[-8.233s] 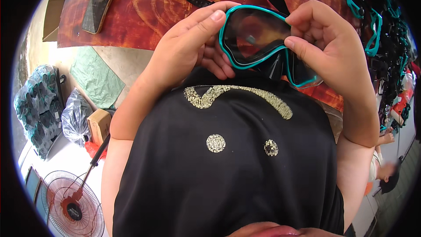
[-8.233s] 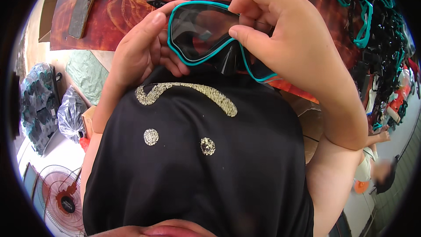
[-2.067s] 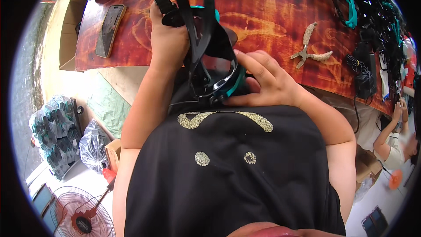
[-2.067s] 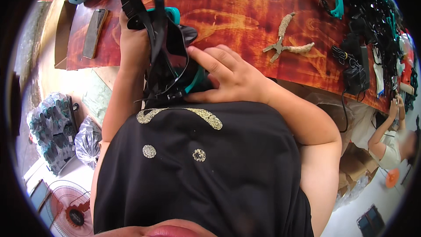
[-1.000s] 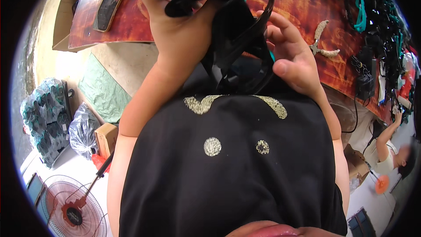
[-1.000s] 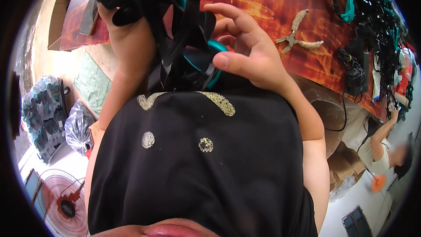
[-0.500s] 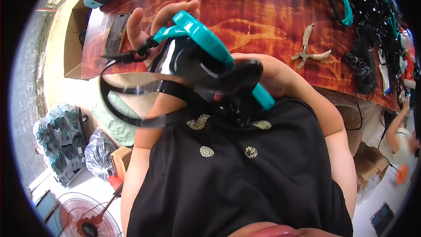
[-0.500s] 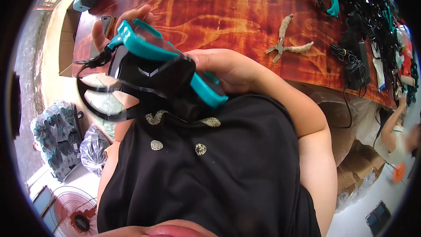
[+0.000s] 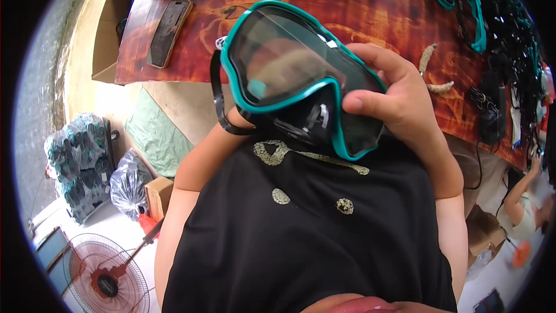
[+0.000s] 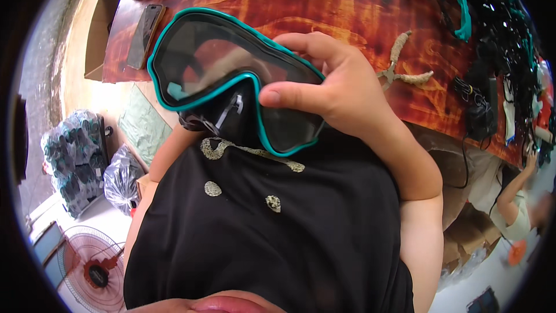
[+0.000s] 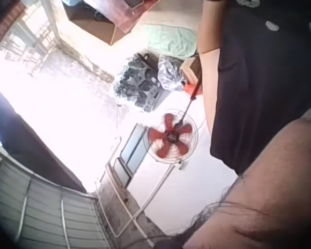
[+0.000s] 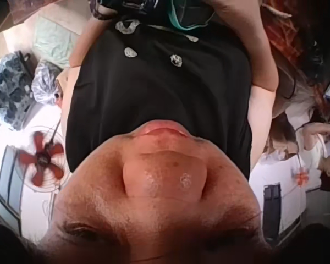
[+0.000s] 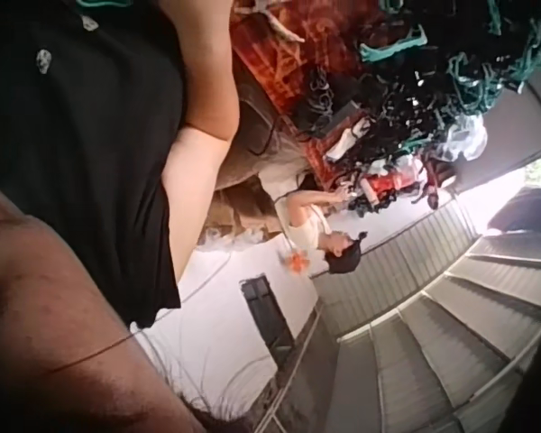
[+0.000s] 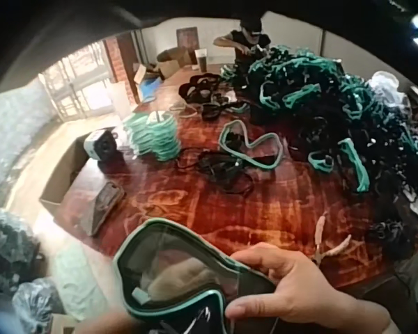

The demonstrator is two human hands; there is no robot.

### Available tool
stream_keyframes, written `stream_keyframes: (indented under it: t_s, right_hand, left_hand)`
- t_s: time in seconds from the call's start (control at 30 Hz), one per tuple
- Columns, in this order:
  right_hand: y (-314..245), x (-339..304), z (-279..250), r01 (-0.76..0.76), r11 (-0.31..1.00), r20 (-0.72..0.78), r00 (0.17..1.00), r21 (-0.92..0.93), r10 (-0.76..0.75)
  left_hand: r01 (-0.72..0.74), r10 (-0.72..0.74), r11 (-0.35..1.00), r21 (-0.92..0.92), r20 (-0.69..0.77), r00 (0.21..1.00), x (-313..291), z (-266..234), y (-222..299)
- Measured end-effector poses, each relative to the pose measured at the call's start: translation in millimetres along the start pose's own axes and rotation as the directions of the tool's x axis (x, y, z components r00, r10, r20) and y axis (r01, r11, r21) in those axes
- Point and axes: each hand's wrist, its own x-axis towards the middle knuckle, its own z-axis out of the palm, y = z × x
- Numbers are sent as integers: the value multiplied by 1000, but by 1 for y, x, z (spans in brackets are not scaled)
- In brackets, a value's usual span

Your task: Assembling diving masks by fitting components and using pliers.

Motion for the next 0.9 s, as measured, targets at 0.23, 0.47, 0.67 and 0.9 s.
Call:
stream_keyframes:
  t_s: [0.23, 0.47, 0.67, 0.9]
  right_hand:
    - [15, -11, -8, 193, 955, 69, 981, -225, -182]
    - [3, -9, -3, 232, 890, 77, 973, -392, -220]
    - [-8, -19, 6, 261, 751, 27, 951, -607, -309]
    - [-32, -30, 0, 220, 643, 14, 951, -734, -310]
  left_hand:
    - [320, -382, 892, 319, 156, 911, -63, -39, 59]
    - [545, -530, 830, 120, -134, 837, -93, -97, 162]
    - [389, -334, 887, 248, -237, 912, -18, -6, 126]
    - [710, -719, 688, -150, -1, 695, -10, -17, 137]
